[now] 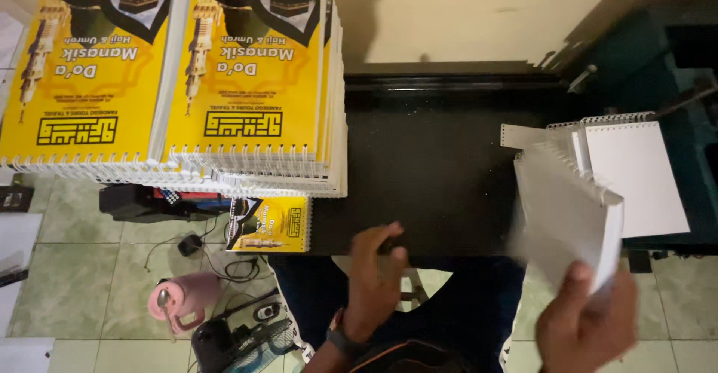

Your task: The person takes a stack of white paper sheets and places them inside a yellow spiral-bound cover. They fold the cover over the pages to create a notebook and place it on a growing stack of finished notebooks on the table.

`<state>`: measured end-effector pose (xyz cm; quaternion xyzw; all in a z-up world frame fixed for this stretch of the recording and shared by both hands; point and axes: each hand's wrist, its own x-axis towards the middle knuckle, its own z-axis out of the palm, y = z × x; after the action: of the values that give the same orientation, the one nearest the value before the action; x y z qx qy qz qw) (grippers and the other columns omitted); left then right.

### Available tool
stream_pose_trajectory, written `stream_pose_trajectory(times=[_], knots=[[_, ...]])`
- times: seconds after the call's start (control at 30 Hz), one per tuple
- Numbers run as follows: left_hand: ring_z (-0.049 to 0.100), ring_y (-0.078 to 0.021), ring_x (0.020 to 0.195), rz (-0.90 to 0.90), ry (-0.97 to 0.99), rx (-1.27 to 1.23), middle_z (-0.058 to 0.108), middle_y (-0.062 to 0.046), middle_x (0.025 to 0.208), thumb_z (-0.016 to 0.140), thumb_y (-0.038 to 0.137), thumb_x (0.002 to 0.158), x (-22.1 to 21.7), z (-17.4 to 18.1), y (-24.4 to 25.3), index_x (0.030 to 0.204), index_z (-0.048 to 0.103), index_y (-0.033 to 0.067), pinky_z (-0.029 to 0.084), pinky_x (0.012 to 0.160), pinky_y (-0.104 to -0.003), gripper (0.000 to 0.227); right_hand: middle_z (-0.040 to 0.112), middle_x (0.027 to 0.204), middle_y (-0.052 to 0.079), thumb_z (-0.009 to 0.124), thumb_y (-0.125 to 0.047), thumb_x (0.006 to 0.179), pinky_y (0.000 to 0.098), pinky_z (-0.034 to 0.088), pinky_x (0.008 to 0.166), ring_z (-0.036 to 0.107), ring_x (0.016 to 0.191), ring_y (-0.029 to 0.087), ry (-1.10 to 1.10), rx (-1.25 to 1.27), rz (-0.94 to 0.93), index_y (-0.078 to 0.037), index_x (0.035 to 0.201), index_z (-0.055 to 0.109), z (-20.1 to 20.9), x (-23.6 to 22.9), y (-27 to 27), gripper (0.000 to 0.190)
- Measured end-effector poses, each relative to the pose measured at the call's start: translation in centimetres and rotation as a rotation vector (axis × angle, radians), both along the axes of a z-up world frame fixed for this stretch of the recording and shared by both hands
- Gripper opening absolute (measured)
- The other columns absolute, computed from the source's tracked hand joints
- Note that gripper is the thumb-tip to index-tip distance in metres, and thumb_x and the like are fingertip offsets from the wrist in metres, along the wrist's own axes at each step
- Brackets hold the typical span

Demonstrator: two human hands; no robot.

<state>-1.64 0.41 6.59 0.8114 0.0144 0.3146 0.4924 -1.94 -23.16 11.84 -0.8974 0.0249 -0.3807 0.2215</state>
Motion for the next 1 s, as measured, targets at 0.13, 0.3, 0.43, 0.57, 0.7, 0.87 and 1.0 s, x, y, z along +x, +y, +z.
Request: stream_pose_trajectory(times=[0.13,0.3,0.43,0.57,0.7,0.87,1.0], knots=[[0.064,-0.0246,0.123,-0.47,0.358,-0.57,0.064,-0.015,0.137,0.045,0.062,0.097,1.6,1.5,-0.8,0.149,0.044,0.006,0.05,0.104,-0.039,0.077,0.054,0.082,0.0,0.057,-0.038,0.106,0.033,0.036,0.062,0.046,0.07,0.015,0.529,0.683,0.109,-0.012,0.111,0.065,-5.0,-0.2,2.8,0.027],[0.074,-0.02,0.092,-0.206,0.727,-0.836,0.077,-0.01,0.116,0.062,0.061,0.08,2.6,-0.5,0.6,0.131,0.059,0.0136,0.061,0.07,-0.034,0.07,0.075,0.108,0.007,0.063,-0.03,0.096,0.0286,0.054,0.078,0.067,0.096,0.014,0.722,0.913,0.493,-0.002,0.115,0.071,-5.0,3.4,7.1,0.034],[0.065,-0.018,0.112,-0.314,0.603,-0.45,0.07,-0.008,0.127,0.057,0.058,0.092,2.6,-3.4,2.0,0.137,0.058,0.0134,0.052,0.088,-0.035,0.064,0.057,0.128,0.011,0.069,-0.035,0.092,0.0363,0.051,0.094,0.059,0.115,0.023,0.636,0.384,0.643,-0.013,0.148,0.054,-3.4,7.9,6.1,0.062],[0.066,-0.0163,0.111,-0.422,0.815,-0.43,0.069,-0.003,0.125,0.056,0.055,0.092,2.6,-2.7,1.9,0.137,0.058,0.0197,0.051,0.086,-0.034,0.058,0.065,0.119,0.011,0.06,-0.032,0.1,0.035,0.046,0.101,0.063,0.117,0.023,0.728,0.293,1.109,-0.007,0.129,0.071,-1.3,12.5,6.1,0.039],[0.062,-0.0136,0.105,-0.432,0.787,-0.454,0.068,-0.003,0.116,0.056,0.048,0.096,2.6,-3.1,1.5,0.133,0.058,0.0182,0.049,0.086,-0.033,0.048,0.072,0.106,0.007,0.074,-0.018,0.093,0.0295,0.053,0.086,0.07,0.098,0.017,0.707,0.313,1.186,-0.015,0.111,0.079,-1.9,13.7,6.2,0.018],[0.065,-0.015,0.097,-0.437,0.758,-0.515,0.07,-0.006,0.113,0.056,0.045,0.097,2.9,-3.3,1.5,0.134,0.057,0.0156,0.052,0.077,-0.033,0.048,0.078,0.099,0.006,0.084,-0.021,0.085,0.0312,0.055,0.085,0.07,0.099,0.018,0.526,0.238,1.17,-0.017,0.106,0.082,-4.2,14.1,6.0,0.022],[0.069,-0.0173,0.104,-0.347,0.899,-0.503,0.072,-0.004,0.126,0.056,0.052,0.092,3.2,-2.2,1.5,0.145,0.052,0.0201,0.053,0.081,-0.036,0.062,0.073,0.097,0.001,0.076,-0.025,0.092,0.0251,0.044,0.064,0.064,0.081,0.01,0.801,0.295,1.06,-0.018,0.113,0.079,-3.1,14.8,4.5,0.023]])
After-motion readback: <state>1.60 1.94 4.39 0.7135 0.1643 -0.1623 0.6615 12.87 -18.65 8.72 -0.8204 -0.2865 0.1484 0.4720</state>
